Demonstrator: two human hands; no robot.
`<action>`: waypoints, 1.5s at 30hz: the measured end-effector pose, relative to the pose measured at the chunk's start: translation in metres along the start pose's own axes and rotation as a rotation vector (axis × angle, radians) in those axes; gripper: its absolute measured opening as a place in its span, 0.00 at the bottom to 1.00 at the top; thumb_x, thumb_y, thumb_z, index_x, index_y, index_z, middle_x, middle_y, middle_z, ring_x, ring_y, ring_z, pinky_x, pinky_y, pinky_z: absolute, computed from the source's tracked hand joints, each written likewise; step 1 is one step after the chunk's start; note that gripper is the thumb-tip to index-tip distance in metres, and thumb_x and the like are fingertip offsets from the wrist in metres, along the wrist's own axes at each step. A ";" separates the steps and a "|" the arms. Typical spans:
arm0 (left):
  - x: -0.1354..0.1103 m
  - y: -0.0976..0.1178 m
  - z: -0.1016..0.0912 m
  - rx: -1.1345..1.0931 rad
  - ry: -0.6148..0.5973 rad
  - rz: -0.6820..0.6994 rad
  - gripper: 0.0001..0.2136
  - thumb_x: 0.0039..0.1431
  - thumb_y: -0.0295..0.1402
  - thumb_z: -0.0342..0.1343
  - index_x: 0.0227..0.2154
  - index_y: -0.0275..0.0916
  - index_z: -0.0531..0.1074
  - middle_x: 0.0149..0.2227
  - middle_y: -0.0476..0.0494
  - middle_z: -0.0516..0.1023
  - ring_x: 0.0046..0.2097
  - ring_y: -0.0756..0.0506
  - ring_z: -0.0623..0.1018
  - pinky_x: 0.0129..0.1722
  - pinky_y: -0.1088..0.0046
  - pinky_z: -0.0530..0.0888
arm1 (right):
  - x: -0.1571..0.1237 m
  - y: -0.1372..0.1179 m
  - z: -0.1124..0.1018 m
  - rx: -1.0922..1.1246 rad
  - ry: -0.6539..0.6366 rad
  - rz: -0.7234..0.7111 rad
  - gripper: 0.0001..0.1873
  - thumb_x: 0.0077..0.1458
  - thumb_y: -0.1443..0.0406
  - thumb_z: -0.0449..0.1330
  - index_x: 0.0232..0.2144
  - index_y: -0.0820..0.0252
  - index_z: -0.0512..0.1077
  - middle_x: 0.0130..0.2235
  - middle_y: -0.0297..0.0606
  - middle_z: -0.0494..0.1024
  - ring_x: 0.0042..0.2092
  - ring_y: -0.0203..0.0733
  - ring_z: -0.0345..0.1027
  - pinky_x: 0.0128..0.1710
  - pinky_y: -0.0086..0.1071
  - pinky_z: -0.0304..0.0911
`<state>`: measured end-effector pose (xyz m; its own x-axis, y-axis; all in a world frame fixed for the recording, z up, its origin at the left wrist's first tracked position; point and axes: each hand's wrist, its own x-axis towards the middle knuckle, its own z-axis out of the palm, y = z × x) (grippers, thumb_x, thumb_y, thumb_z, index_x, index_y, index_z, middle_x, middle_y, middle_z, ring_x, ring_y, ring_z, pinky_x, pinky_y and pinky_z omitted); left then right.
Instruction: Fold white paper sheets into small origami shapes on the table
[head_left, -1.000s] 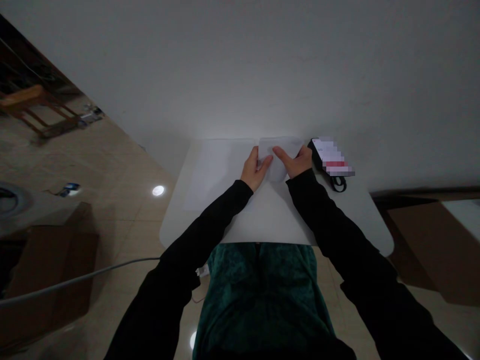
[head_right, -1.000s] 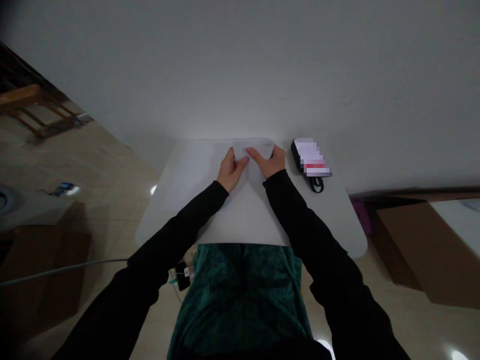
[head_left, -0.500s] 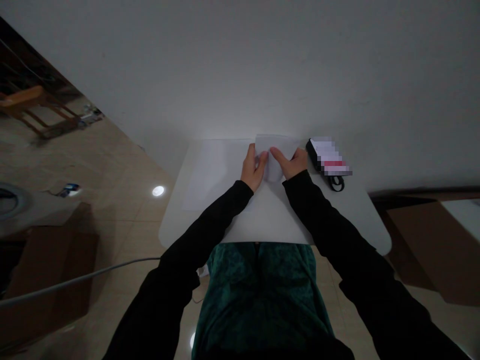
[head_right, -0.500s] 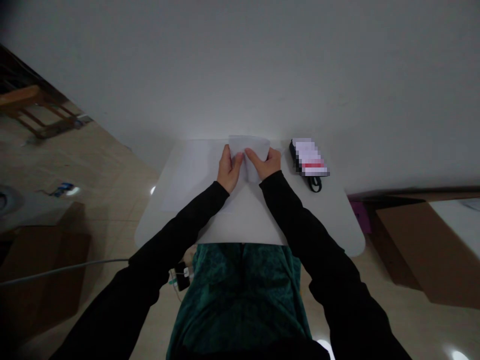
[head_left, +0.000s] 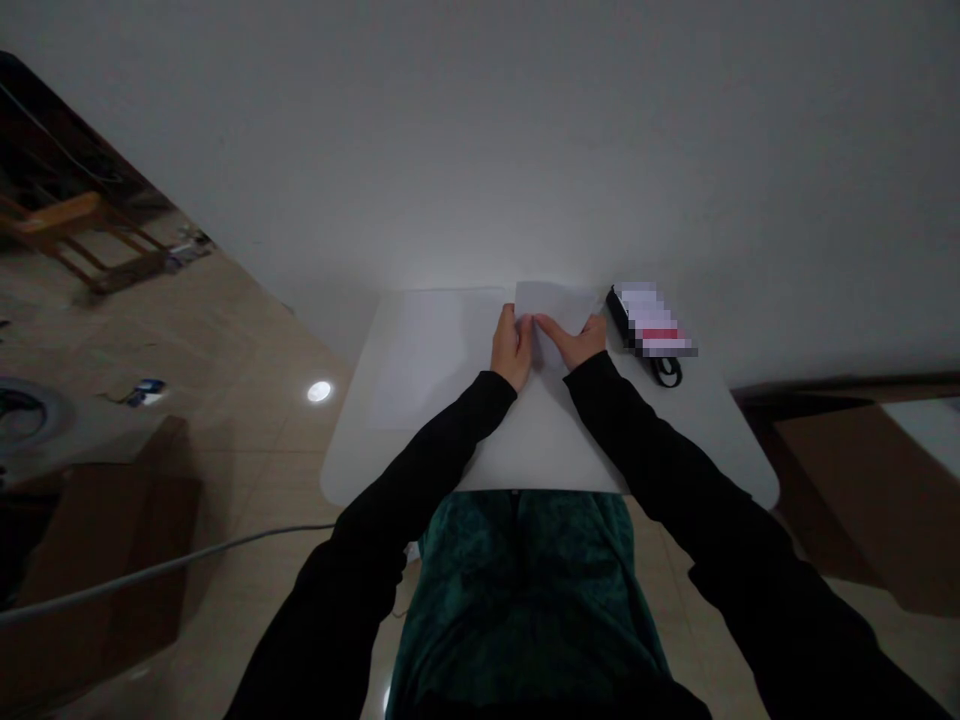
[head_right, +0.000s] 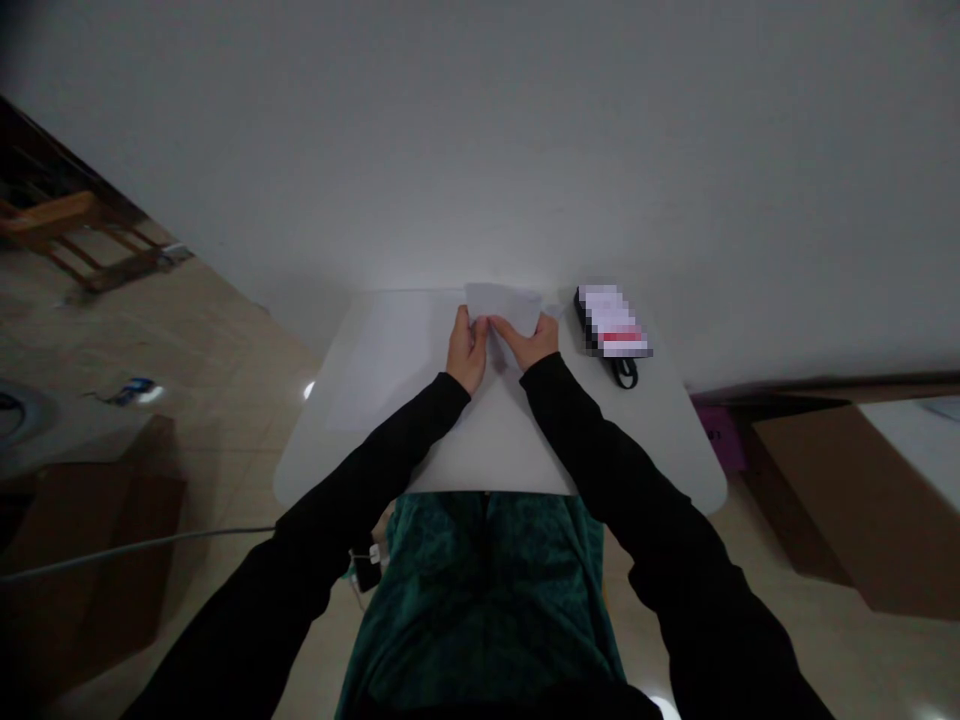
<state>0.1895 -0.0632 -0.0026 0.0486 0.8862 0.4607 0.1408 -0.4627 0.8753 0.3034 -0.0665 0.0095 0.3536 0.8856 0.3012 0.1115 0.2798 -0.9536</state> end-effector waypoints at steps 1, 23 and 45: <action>0.000 0.000 0.001 0.012 0.006 -0.003 0.22 0.64 0.56 0.41 0.43 0.41 0.62 0.43 0.37 0.72 0.49 0.41 0.74 0.53 0.58 0.70 | 0.000 0.000 -0.001 -0.005 0.001 -0.005 0.20 0.36 0.52 0.71 0.29 0.60 0.77 0.35 0.45 0.83 0.38 0.53 0.78 0.43 0.48 0.75; 0.003 -0.004 0.006 0.085 0.089 0.036 0.26 0.63 0.58 0.38 0.45 0.40 0.64 0.48 0.35 0.67 0.54 0.40 0.69 0.59 0.56 0.65 | 0.004 0.019 0.004 -0.006 0.018 0.088 0.20 0.31 0.53 0.71 0.26 0.60 0.75 0.33 0.47 0.82 0.39 0.55 0.77 0.44 0.52 0.74; 0.007 0.001 0.007 0.064 0.084 -0.037 0.24 0.62 0.58 0.36 0.39 0.42 0.62 0.36 0.42 0.69 0.42 0.43 0.73 0.48 0.61 0.70 | 0.001 0.013 0.004 -0.051 0.031 0.034 0.19 0.35 0.53 0.70 0.26 0.61 0.76 0.32 0.49 0.82 0.38 0.58 0.77 0.42 0.55 0.73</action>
<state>0.1968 -0.0578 0.0005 -0.0406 0.8962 0.4418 0.2039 -0.4254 0.8817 0.3020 -0.0607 -0.0023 0.3864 0.8820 0.2697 0.1464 0.2300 -0.9621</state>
